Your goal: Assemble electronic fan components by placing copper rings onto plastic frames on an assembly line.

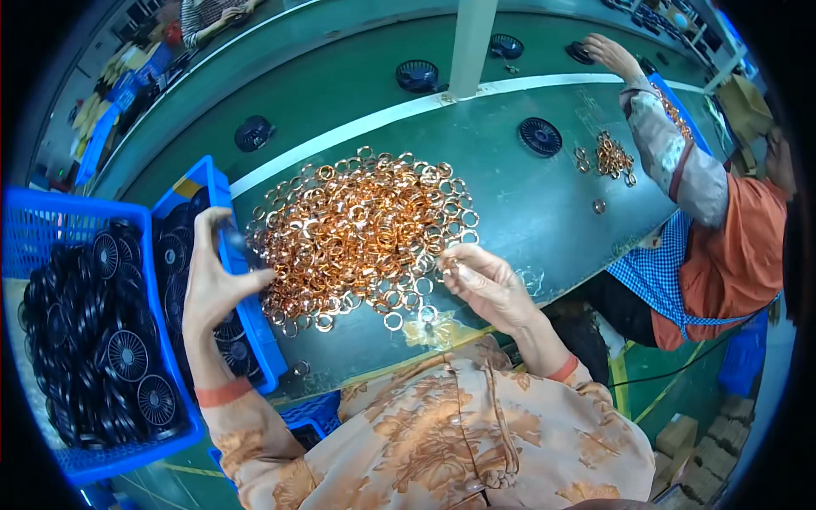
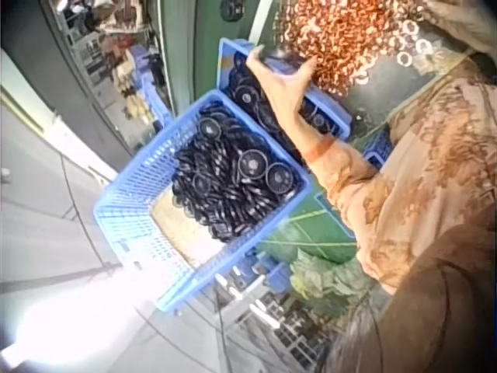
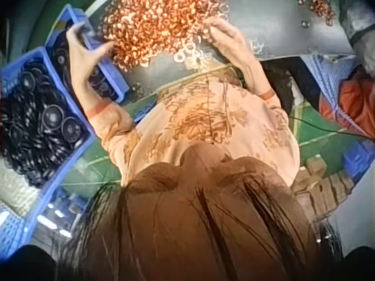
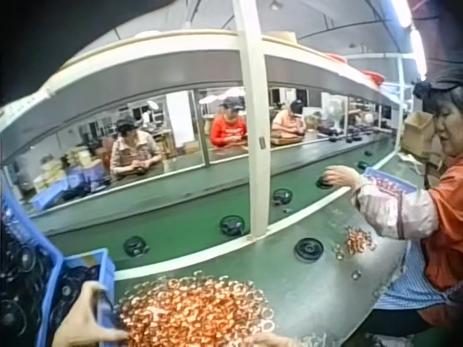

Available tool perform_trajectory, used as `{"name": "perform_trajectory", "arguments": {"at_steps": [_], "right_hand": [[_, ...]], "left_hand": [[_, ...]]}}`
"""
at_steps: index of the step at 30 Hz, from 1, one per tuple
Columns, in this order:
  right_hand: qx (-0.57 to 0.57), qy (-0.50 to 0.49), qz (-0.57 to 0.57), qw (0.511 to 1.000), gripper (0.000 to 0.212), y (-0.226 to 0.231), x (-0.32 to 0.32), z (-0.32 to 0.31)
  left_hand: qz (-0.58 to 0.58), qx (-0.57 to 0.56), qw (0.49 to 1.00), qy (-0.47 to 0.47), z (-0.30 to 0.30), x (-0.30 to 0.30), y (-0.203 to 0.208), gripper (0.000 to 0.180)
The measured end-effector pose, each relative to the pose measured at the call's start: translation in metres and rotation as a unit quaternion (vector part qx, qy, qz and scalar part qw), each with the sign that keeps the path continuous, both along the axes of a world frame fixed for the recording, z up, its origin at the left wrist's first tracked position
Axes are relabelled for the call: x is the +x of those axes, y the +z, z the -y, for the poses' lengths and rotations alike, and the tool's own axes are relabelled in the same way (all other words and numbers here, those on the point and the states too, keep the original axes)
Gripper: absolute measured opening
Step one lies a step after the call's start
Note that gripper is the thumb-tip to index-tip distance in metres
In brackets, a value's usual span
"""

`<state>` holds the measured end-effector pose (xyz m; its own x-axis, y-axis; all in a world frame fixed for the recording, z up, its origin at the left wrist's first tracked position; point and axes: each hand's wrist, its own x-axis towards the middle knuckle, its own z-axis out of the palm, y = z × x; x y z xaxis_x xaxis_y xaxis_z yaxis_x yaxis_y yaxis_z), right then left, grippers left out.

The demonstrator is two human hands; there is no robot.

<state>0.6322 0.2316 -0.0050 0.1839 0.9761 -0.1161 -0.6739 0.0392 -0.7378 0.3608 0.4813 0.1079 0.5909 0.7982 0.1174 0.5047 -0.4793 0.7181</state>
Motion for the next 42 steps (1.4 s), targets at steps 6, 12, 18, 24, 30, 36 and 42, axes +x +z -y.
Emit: {"name": "perform_trajectory", "arguments": {"at_steps": [6,12,18,24,30,36,42], "right_hand": [[0.025,0.023,-0.041,0.999,0.028,0.006,-0.009,-0.001],[-0.024,0.009,0.044,0.999,0.027,0.013,-0.019,-0.005],[-0.022,-0.007,0.204,0.979,0.028,0.032,-0.032,-0.009],[0.016,0.01,0.373,0.928,0.027,0.037,-0.044,-0.023],[0.029,-0.056,0.499,0.864,0.03,0.05,-0.052,-0.033],[0.121,-0.098,0.642,0.751,0.029,0.04,-0.057,-0.043],[0.082,-0.07,0.676,0.729,0.027,0.031,-0.056,-0.038]], "left_hand": [[0.305,-0.273,0.91,-0.067,0.083,0.018,-0.056,0.059],[0.381,-0.438,0.812,0.063,0.137,0.062,-0.088,0.022],[0.388,-0.5,0.772,0.056,0.131,0.065,-0.092,0.029],[0.421,-0.511,0.748,0.054,0.132,0.06,-0.096,0.03],[0.42,-0.482,0.766,0.065,0.134,0.057,-0.103,0.027],[0.376,-0.452,0.807,0.061,0.14,0.057,-0.109,0.022],[0.31,-0.412,0.854,0.074,0.146,0.054,-0.113,0.022]]}}
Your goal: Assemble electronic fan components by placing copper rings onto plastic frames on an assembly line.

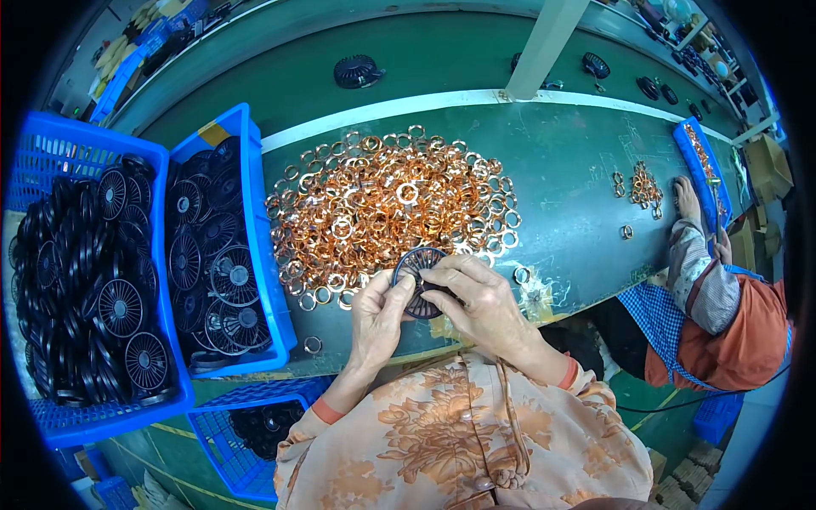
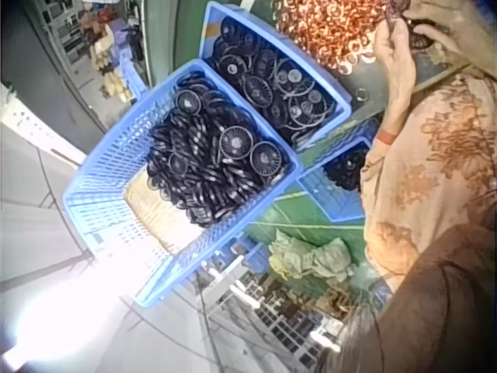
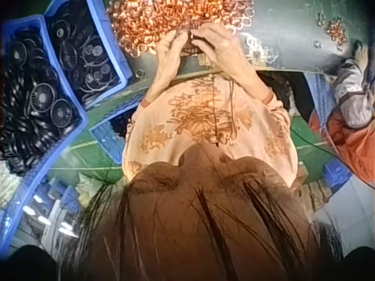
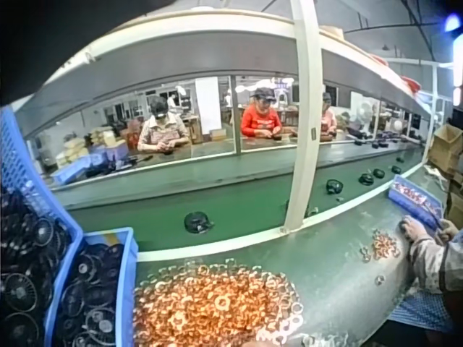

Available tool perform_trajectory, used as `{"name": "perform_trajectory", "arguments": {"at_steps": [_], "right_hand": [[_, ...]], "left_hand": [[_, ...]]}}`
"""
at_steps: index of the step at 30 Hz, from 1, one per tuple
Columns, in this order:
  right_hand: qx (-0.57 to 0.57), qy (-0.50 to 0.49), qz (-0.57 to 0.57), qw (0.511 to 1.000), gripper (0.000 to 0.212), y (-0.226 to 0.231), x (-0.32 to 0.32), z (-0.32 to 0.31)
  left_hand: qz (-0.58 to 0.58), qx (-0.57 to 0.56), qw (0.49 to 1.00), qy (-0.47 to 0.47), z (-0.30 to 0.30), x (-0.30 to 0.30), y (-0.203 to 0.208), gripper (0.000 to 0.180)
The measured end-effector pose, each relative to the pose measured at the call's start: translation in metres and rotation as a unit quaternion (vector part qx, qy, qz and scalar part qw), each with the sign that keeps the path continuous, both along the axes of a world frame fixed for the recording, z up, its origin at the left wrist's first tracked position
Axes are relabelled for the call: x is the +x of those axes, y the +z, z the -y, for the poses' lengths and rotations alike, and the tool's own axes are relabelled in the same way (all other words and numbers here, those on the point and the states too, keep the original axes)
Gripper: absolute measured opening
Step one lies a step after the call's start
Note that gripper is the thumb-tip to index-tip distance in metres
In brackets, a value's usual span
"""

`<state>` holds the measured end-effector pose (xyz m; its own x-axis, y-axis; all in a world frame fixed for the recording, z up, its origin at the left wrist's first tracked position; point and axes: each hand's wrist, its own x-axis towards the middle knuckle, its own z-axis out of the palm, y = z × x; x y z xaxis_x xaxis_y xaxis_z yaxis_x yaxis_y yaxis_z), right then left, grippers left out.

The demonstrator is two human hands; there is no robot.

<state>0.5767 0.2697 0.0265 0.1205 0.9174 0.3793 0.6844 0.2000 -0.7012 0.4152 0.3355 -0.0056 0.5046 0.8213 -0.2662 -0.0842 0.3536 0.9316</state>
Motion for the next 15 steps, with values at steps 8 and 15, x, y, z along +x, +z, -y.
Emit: {"name": "perform_trajectory", "arguments": {"at_steps": [8,15], "right_hand": [[0.077,0.135,0.045,0.987,0.026,-0.004,0.008,0.005],[0.083,0.266,0.098,0.955,0.027,0.012,0.019,0.019]], "left_hand": [[-0.056,-0.006,0.995,-0.087,-0.009,-0.011,0.015,0.022],[-0.115,0.105,0.955,-0.253,-0.02,-0.015,0.034,0.021]]}}
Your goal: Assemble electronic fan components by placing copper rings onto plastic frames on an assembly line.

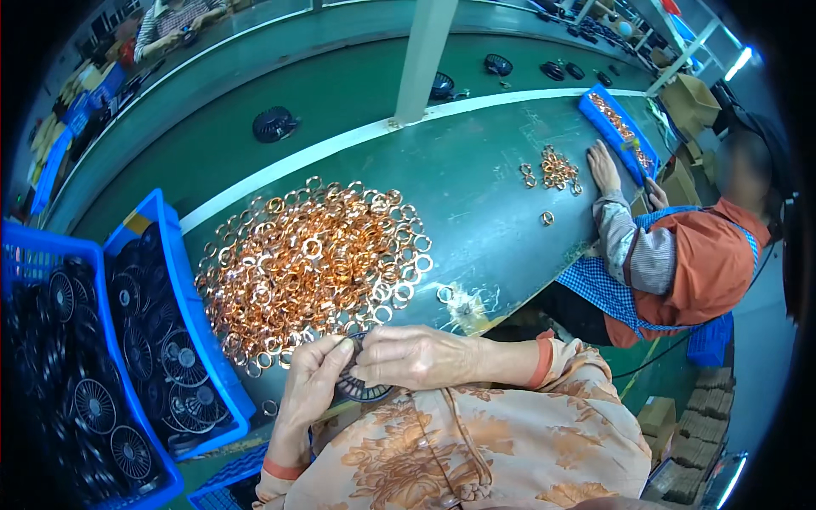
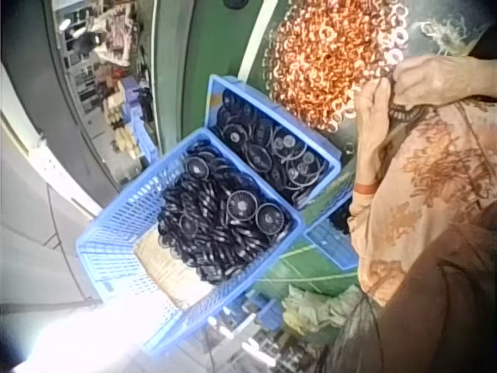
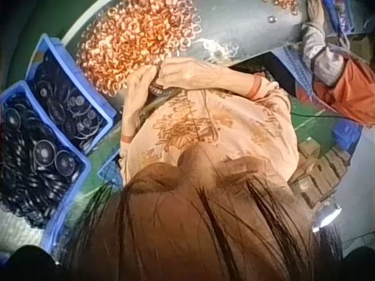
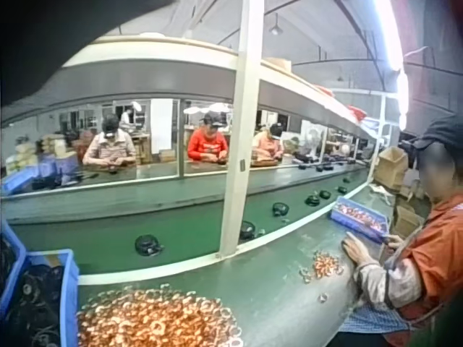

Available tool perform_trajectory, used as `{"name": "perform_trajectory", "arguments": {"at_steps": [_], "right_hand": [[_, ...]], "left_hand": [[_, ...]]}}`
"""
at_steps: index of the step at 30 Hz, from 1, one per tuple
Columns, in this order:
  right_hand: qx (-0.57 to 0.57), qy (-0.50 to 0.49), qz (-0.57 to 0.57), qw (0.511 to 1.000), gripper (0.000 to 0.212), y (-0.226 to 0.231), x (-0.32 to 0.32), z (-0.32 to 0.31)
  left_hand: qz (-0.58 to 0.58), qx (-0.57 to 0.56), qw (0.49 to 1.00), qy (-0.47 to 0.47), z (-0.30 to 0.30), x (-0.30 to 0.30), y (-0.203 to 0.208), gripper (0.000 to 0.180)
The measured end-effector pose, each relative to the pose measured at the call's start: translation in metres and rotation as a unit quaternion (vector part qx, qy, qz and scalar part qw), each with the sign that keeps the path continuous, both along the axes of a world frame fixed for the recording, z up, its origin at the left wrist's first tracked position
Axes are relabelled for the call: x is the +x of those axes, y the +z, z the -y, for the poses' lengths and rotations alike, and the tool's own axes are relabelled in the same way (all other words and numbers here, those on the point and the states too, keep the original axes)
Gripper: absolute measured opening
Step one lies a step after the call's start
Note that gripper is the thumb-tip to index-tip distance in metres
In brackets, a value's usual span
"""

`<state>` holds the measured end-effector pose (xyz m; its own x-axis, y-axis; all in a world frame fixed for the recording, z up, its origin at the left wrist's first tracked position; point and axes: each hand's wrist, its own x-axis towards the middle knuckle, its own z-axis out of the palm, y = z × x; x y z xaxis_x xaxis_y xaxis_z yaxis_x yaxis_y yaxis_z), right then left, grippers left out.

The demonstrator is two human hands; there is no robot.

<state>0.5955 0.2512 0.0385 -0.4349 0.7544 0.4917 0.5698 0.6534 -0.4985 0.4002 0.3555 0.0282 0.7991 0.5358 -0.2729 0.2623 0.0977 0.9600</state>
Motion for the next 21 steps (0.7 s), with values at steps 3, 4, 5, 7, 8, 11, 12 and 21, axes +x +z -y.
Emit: {"name": "perform_trajectory", "arguments": {"at_steps": [3,4,5,7,8,11,12,21], "right_hand": [[-0.031,-0.06,-0.123,0.99,0.028,0.003,0.01,-0.006],[-0.029,-0.1,-0.173,0.979,0.028,0.006,0.014,-0.008],[-0.029,-0.102,-0.174,0.979,0.028,0.004,0.012,-0.004],[-0.222,-0.139,-0.458,0.85,0.038,-0.002,0.002,0.006],[-0.306,-0.151,-0.582,0.738,0.043,-0.005,-0.003,0.01],[-0.357,-0.116,-0.567,0.733,0.038,-0.02,0.003,0.016],[-0.357,-0.116,-0.567,0.733,0.034,-0.023,0.007,0.017],[-0.018,-0.553,-0.013,0.833,0.022,-0.021,0.13,0.002]], "left_hand": [[0.122,-0.178,0.975,0.055,0.003,0.006,0.009,0.025],[0.122,-0.177,0.975,0.051,0.004,0.008,0.008,0.025],[0.134,-0.161,0.977,0.048,0.006,0.009,0.008,0.024],[0.139,-0.131,0.978,0.083,0.015,0.021,0.011,0.024],[0.134,-0.133,0.979,0.079,0.017,0.027,0.011,0.024],[0.137,-0.028,0.987,0.076,0.016,0.039,-0.001,0.021],[0.133,-0.03,0.988,0.077,0.017,0.042,-0.002,0.021],[0.087,0.149,0.974,0.144,0.02,0.032,0.004,0.059]]}}
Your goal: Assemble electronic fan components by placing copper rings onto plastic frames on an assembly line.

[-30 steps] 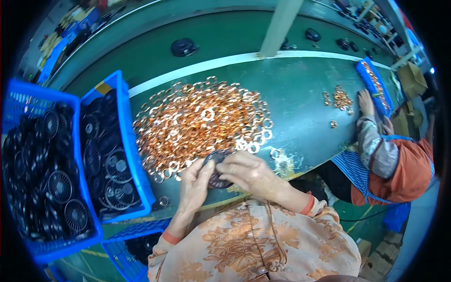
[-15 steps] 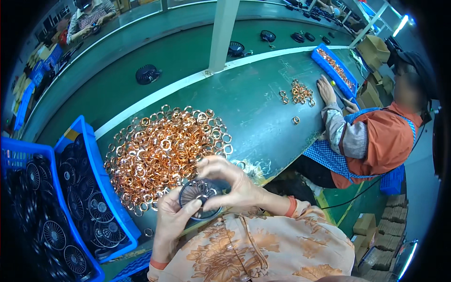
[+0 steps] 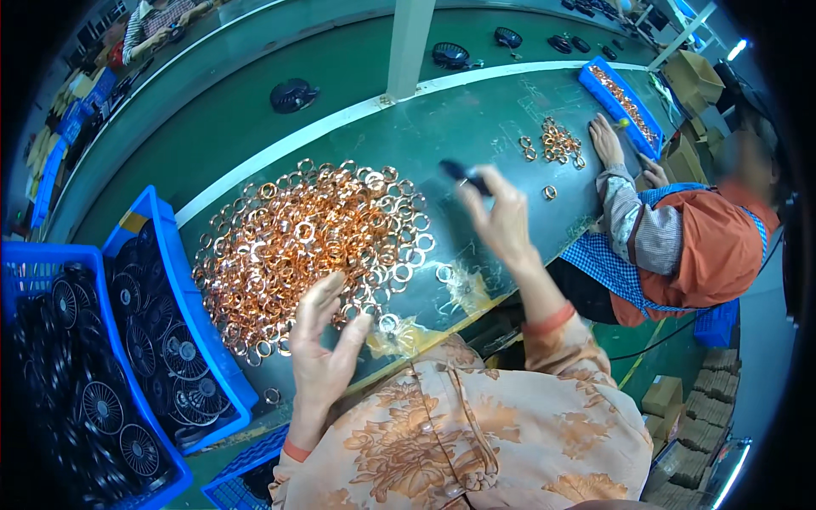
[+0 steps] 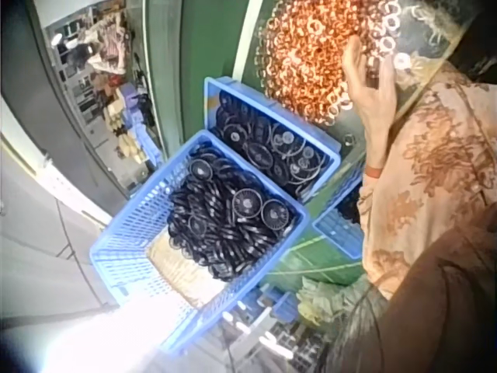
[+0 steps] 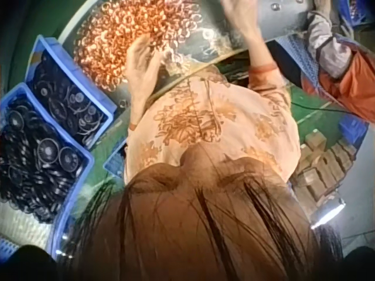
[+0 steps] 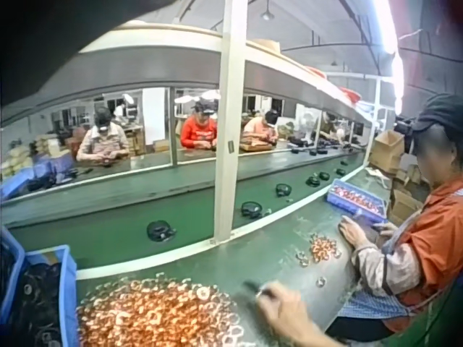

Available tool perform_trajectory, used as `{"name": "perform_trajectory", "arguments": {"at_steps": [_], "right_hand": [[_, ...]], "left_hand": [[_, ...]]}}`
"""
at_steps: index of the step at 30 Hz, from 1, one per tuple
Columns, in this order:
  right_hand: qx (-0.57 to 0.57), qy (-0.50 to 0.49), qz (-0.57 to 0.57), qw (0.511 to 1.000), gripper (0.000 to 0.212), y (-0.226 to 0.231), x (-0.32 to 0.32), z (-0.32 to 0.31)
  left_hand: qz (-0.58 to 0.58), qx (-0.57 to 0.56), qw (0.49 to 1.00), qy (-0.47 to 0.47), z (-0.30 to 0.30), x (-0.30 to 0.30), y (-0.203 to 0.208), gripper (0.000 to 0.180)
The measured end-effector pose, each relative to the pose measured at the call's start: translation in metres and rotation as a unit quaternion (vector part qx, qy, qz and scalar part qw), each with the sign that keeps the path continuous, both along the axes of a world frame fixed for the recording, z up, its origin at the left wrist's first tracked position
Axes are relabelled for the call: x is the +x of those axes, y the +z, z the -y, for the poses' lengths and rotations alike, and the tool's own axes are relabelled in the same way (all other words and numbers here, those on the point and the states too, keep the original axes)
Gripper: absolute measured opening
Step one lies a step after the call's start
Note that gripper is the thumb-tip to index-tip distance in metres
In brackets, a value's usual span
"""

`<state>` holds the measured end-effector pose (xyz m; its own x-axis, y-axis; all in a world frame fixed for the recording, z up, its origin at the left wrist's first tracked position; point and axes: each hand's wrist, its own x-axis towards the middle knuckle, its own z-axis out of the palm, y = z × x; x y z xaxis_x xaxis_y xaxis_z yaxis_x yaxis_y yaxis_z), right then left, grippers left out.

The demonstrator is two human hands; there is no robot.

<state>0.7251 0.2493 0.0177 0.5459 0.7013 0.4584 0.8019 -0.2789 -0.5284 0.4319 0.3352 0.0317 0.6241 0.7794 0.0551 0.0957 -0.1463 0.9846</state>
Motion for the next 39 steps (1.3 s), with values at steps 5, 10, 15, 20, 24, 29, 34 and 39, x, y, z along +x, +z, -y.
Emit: {"name": "perform_trajectory", "arguments": {"at_steps": [5,10,15,20,24,29,34,39], "right_hand": [[-0.046,-0.061,0.143,0.987,0.038,-0.056,0.086,0.005],[-0.039,0.034,0.0,0.999,0.032,-0.019,-0.021,0.015],[-0.099,0.1,-0.058,0.988,0.016,-0.012,-0.087,0.045],[-0.11,0.086,-0.144,0.98,0.007,-0.019,-0.081,0.045],[0.007,0.137,-0.275,0.952,0.009,-0.016,-0.082,0.04],[0.028,0.103,-0.594,0.797,0.008,-0.003,-0.101,0.029],[-0.017,0.176,-0.662,0.728,0.013,-0.013,-0.124,0.013],[0.026,0.217,-0.654,0.724,0.012,-0.007,-0.131,0.002]], "left_hand": [[-0.05,0.124,0.986,0.1,-0.008,-0.032,0.0,0.04],[-0.097,0.172,0.957,0.212,-0.016,-0.073,0.002,0.034],[-0.125,0.251,0.935,0.218,-0.032,-0.092,0.018,0.034],[-0.241,0.397,0.846,0.263,-0.055,-0.125,0.035,0.031],[-0.374,0.395,0.779,0.312,-0.072,-0.167,0.047,0.034],[-0.475,0.312,0.755,0.327,-0.087,-0.164,0.027,0.046],[-0.317,0.379,0.795,0.352,-0.076,-0.165,0.048,0.021],[0.018,0.202,0.926,0.319,-0.064,-0.131,0.047,0.022]]}}
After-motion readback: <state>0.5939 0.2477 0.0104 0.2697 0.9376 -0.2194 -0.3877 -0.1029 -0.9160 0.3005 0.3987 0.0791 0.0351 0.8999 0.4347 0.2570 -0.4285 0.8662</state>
